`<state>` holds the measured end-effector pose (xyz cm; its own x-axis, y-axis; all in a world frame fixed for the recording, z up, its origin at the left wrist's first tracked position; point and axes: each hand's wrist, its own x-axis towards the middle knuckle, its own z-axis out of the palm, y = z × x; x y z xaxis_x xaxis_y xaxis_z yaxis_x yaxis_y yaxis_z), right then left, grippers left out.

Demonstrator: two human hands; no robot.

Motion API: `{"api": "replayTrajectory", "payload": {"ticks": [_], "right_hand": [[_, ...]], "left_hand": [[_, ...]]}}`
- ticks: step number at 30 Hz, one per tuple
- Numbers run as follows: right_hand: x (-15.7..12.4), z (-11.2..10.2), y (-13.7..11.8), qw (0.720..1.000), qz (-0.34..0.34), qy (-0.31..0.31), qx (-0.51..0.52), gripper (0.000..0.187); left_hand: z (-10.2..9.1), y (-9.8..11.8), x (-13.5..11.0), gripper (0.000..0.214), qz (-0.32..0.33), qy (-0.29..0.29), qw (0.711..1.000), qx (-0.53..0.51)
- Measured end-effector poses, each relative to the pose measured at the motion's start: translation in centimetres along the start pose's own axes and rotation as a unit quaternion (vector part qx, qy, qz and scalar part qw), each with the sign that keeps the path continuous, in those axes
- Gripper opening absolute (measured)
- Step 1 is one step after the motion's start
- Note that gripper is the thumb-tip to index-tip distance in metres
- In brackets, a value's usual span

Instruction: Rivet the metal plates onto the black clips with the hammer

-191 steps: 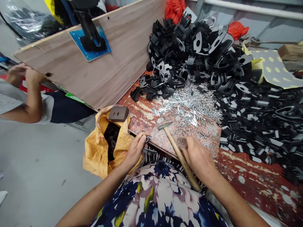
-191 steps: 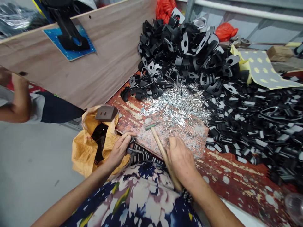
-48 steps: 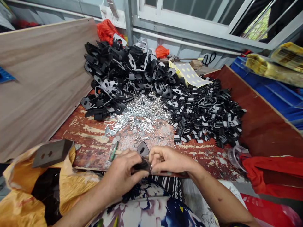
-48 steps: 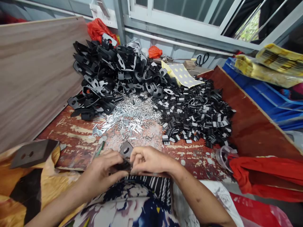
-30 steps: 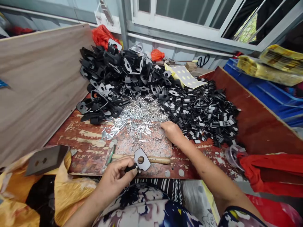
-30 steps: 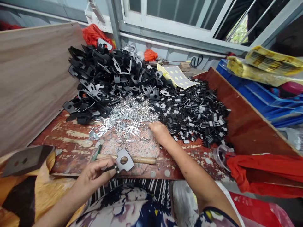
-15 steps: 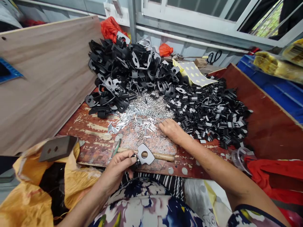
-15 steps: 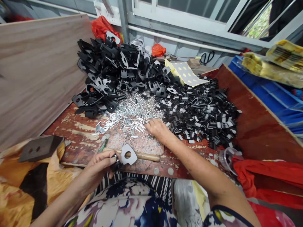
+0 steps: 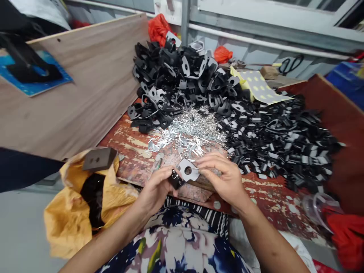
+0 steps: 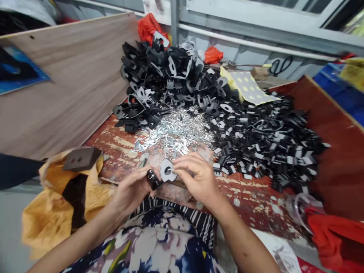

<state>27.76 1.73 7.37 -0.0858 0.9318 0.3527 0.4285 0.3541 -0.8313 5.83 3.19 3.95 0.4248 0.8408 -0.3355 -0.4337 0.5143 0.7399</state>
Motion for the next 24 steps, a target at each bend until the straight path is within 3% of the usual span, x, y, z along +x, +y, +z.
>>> {"api": "replayTrajectory", "payload": {"ticks": [4, 10, 13, 18, 21, 24], "right_hand": [[-0.3, 2.1, -0.9, 0.997, -0.072, 0.011, -0.034, 0.013], [-0.3, 4.8, -0.9, 0.996, -0.08, 0.01, -0.047, 0.01], [-0.6, 5.3, -1.1, 0.99, -0.09, 0.005, -0.108, 0.013], [-1.4, 5.9, -1.9, 0.957, -0.148, -0.023, -0.249, 0.022], [-1.4, 6.3, -1.9, 0.946, -0.16, -0.058, -0.276, 0.024], [-1.5, 6.5, -1.6, 0.946, -0.173, -0.046, -0.272, 0.021]], "left_hand": [[-0.1, -0.3, 0.3, 0.029, 0.017, 0.041, 0.998, -0.034], [-0.2, -0.6, 0.2, 0.025, 0.022, 0.024, 0.997, -0.068], [-0.5, -0.7, 0.1, 0.023, 0.016, 0.017, 0.996, -0.085], [-0.5, -1.1, 0.1, 0.026, 0.029, 0.018, 0.995, -0.089], [-0.2, -1.2, 0.2, 0.029, 0.039, 0.029, 0.995, -0.091], [0.1, -1.1, -0.3, 0.032, 0.028, 0.024, 0.997, -0.068]]}}
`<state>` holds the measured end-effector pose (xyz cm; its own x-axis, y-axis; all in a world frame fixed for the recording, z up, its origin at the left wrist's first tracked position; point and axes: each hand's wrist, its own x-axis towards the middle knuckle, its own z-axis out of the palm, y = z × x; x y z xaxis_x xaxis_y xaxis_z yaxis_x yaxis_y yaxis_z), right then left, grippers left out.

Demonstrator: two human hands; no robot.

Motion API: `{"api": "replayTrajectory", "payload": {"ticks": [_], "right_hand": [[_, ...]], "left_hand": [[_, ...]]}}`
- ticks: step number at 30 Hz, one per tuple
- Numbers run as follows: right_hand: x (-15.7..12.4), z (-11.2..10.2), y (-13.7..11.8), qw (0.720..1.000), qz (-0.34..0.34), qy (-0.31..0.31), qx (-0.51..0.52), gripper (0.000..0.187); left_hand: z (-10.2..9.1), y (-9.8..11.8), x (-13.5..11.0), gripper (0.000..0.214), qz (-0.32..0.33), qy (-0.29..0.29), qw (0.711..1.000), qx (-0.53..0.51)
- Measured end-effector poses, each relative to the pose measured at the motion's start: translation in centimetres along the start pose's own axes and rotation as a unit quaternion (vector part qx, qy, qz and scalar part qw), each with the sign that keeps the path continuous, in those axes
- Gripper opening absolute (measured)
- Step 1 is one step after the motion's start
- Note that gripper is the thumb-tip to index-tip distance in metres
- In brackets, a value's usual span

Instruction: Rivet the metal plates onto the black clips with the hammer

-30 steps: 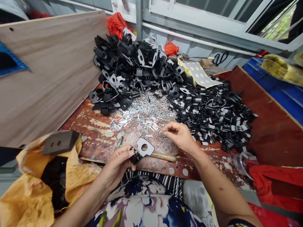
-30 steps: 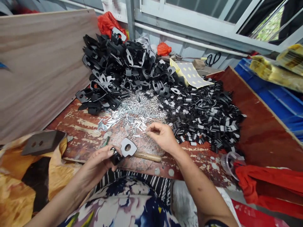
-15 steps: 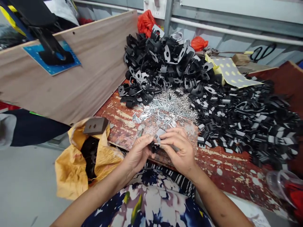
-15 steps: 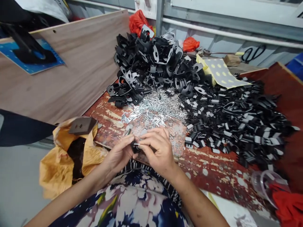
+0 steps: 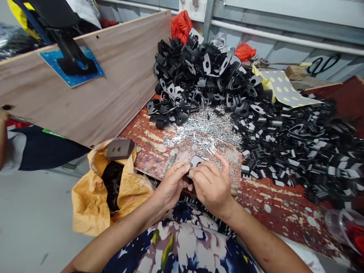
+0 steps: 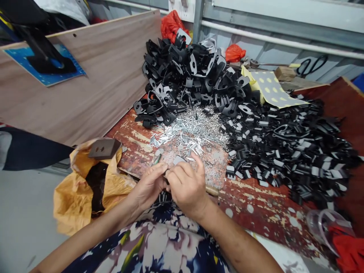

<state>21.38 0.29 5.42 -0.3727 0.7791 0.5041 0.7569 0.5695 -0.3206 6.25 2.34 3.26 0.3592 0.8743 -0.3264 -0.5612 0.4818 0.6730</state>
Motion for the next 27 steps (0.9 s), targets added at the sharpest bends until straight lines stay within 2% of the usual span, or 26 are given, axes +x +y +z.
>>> {"api": "replayTrajectory", "payload": {"ticks": [3, 4, 5, 7, 9, 11, 14, 18, 21, 24, 27], "right_hand": [[-0.2, 0.3, 0.0, 0.999, 0.007, 0.049, -0.007, 0.016], [-0.3, 0.3, 0.0, 0.999, 0.008, 0.049, 0.003, 0.016], [-0.4, 0.4, 0.1, 0.999, 0.006, 0.029, 0.018, 0.016], [-0.5, 0.5, 0.4, 0.999, 0.003, -0.048, 0.026, 0.019], [-1.0, 0.6, 1.2, 0.991, 0.021, -0.123, -0.046, 0.016], [-1.8, 1.1, 2.3, 0.974, 0.04, -0.163, -0.154, 0.011], [-3.6, 2.0, 3.7, 0.959, 0.038, -0.19, -0.207, 0.015], [-5.2, 1.8, 3.8, 0.968, 0.084, -0.207, -0.115, 0.013], [-5.0, -0.1, 2.7, 0.98, 0.073, -0.18, -0.041, 0.033], [-4.5, -1.8, 1.5, 0.994, 0.042, -0.101, -0.004, 0.055], [-4.5, -1.4, 1.0, 0.999, 0.013, -0.041, 0.002, 0.063]], "left_hand": [[-0.7, 0.3, -1.4, 0.035, 0.015, -0.027, 0.999, 0.041], [-1.3, 0.5, -2.1, 0.037, 0.025, -0.027, 0.997, 0.064], [-2.0, 0.8, -2.9, 0.04, 0.033, -0.015, 0.994, 0.098], [-3.8, 1.8, -4.7, 0.041, 0.041, 0.027, 0.981, 0.19], [-5.7, 3.1, -6.4, 0.036, 0.045, 0.083, 0.955, 0.28], [-7.2, 4.1, -7.4, 0.036, 0.052, 0.133, 0.931, 0.336], [-8.7, 3.8, -7.1, 0.038, 0.059, 0.169, 0.915, 0.361], [-9.6, 1.4, -4.4, 0.039, 0.113, 0.174, 0.9, 0.384], [-10.2, 0.1, -2.8, 0.041, 0.143, 0.179, 0.875, 0.426], [-10.8, -0.3, -2.3, 0.042, 0.148, 0.188, 0.87, 0.431], [-11.1, -0.5, -2.3, 0.04, 0.155, 0.19, 0.868, 0.433]]}}
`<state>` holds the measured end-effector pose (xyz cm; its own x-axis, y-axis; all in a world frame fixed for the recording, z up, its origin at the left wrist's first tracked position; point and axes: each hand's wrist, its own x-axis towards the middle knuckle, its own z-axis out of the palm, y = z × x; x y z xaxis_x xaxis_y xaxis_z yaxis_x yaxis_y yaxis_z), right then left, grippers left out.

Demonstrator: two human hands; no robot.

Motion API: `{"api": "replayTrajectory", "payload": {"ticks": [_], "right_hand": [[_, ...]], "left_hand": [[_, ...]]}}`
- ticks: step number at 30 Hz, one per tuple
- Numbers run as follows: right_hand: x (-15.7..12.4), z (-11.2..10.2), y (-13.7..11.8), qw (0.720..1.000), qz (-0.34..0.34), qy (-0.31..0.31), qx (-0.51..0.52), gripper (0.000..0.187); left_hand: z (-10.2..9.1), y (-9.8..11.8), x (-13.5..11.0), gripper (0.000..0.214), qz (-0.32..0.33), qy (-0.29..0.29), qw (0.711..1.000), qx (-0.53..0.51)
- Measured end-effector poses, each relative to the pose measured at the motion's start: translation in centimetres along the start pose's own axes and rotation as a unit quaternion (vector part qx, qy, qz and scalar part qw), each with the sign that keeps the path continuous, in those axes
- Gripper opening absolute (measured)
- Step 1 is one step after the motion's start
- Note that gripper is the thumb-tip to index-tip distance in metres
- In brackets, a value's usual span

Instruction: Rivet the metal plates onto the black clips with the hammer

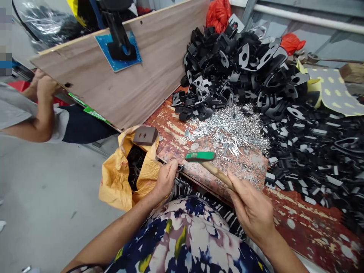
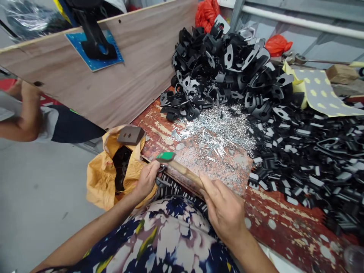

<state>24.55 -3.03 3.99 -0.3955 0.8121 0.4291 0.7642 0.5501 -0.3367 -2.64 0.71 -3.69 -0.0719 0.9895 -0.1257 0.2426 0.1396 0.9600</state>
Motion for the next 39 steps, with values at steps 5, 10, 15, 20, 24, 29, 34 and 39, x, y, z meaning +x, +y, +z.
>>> {"api": "replayTrajectory", "payload": {"ticks": [5, 10, 15, 20, 24, 29, 34, 39], "right_hand": [[-0.6, 2.0, 0.5, 0.995, -0.028, -0.054, -0.077, 0.055], [-0.8, 1.5, 0.5, 0.998, -0.014, -0.012, -0.054, 0.062], [-0.6, 2.4, 0.9, 0.992, 0.012, -0.127, -0.015, 0.051], [-0.3, 3.3, 2.4, 0.99, 0.036, -0.125, -0.05, 0.042], [-0.7, 4.6, 3.1, 0.992, 0.029, -0.103, -0.063, 0.04], [-1.4, 6.0, 3.5, 0.996, 0.045, -0.073, -0.008, 0.045], [-1.4, 6.0, 3.4, 0.997, 0.052, -0.052, 0.0, 0.045], [-1.4, 5.9, 3.2, 0.996, 0.064, -0.055, -0.011, 0.043]], "left_hand": [[-0.1, -0.3, 0.2, 0.042, 0.011, 0.003, 1.0, 0.009], [0.0, -0.8, 0.2, 0.042, 0.015, -0.001, 1.0, 0.014], [-0.3, -0.3, 0.4, 0.041, 0.031, -0.024, 0.999, 0.025], [-6.5, 1.6, 0.0, 0.032, 0.063, 0.06, 0.982, 0.167], [-14.0, 2.0, -0.3, 0.035, 0.076, 0.177, 0.887, 0.419], [-14.8, 3.5, 1.2, 0.031, 0.146, 0.176, 0.894, 0.386], [-8.4, 6.6, 8.2, 0.03, 0.226, 0.057, 0.912, 0.338], [-4.5, 8.8, 18.3, 0.045, 0.277, 0.078, 0.855, 0.432]]}}
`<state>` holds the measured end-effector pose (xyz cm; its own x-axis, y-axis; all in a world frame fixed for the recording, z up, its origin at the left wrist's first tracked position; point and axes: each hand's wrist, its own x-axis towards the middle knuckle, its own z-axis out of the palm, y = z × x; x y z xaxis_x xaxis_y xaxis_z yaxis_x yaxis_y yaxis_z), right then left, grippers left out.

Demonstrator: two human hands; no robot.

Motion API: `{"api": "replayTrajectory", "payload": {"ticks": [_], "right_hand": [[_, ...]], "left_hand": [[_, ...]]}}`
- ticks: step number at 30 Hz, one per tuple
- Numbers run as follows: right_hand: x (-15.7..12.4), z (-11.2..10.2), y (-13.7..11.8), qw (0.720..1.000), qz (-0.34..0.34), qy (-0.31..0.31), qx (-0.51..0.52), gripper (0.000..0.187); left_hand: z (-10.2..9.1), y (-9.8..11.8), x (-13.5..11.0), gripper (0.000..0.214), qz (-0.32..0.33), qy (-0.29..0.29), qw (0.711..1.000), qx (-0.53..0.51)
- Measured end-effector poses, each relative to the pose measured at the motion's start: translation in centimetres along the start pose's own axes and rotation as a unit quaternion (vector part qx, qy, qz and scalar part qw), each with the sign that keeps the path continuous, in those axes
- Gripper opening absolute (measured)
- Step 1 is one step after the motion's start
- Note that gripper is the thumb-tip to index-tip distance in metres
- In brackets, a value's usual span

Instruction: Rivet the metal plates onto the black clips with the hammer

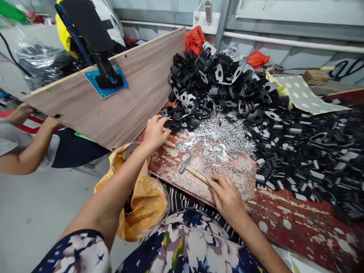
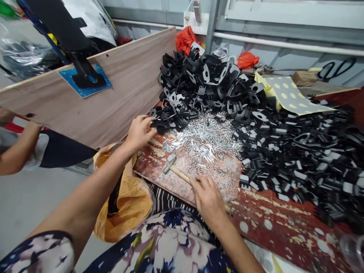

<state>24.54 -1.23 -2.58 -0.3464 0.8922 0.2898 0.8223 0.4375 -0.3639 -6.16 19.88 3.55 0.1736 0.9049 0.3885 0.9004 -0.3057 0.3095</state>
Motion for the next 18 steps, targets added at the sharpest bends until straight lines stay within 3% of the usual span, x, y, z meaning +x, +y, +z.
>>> {"api": "replayTrajectory", "payload": {"ticks": [3, 7, 11, 13, 15, 16, 18], "right_hand": [[0.0, -0.1, -0.3, 1.0, 0.019, -0.006, -0.012, 0.045], [-0.1, -0.1, -0.6, 0.999, 0.031, -0.009, -0.033, 0.046], [-0.1, 0.0, -0.6, 0.999, 0.027, -0.003, -0.033, 0.049], [-0.1, 0.1, -0.5, 0.999, 0.027, -0.004, -0.026, 0.05], [-0.2, 0.0, -0.6, 0.999, 0.031, -0.009, -0.022, 0.049], [-0.1, 0.0, -0.6, 0.999, 0.032, -0.011, -0.02, 0.049], [-0.1, -0.1, -0.8, 0.999, 0.033, -0.007, -0.016, 0.049]], "left_hand": [[1.5, 0.1, 3.0, 0.03, 0.051, -0.035, 0.998, 0.023], [1.8, 1.2, 3.8, 0.031, 0.06, 0.0, 0.998, 0.033], [0.5, 2.1, 3.7, 0.032, 0.039, 0.062, 0.997, 0.024], [-1.0, 2.2, 3.2, 0.029, 0.02, 0.062, 0.998, -0.021], [-3.0, 2.1, 2.1, 0.029, 0.013, -0.025, 0.994, -0.105], [-4.0, 2.0, 1.4, 0.031, 0.017, -0.105, 0.982, -0.155], [-5.5, 2.0, -0.4, 0.036, 0.036, -0.294, 0.926, -0.232]]}}
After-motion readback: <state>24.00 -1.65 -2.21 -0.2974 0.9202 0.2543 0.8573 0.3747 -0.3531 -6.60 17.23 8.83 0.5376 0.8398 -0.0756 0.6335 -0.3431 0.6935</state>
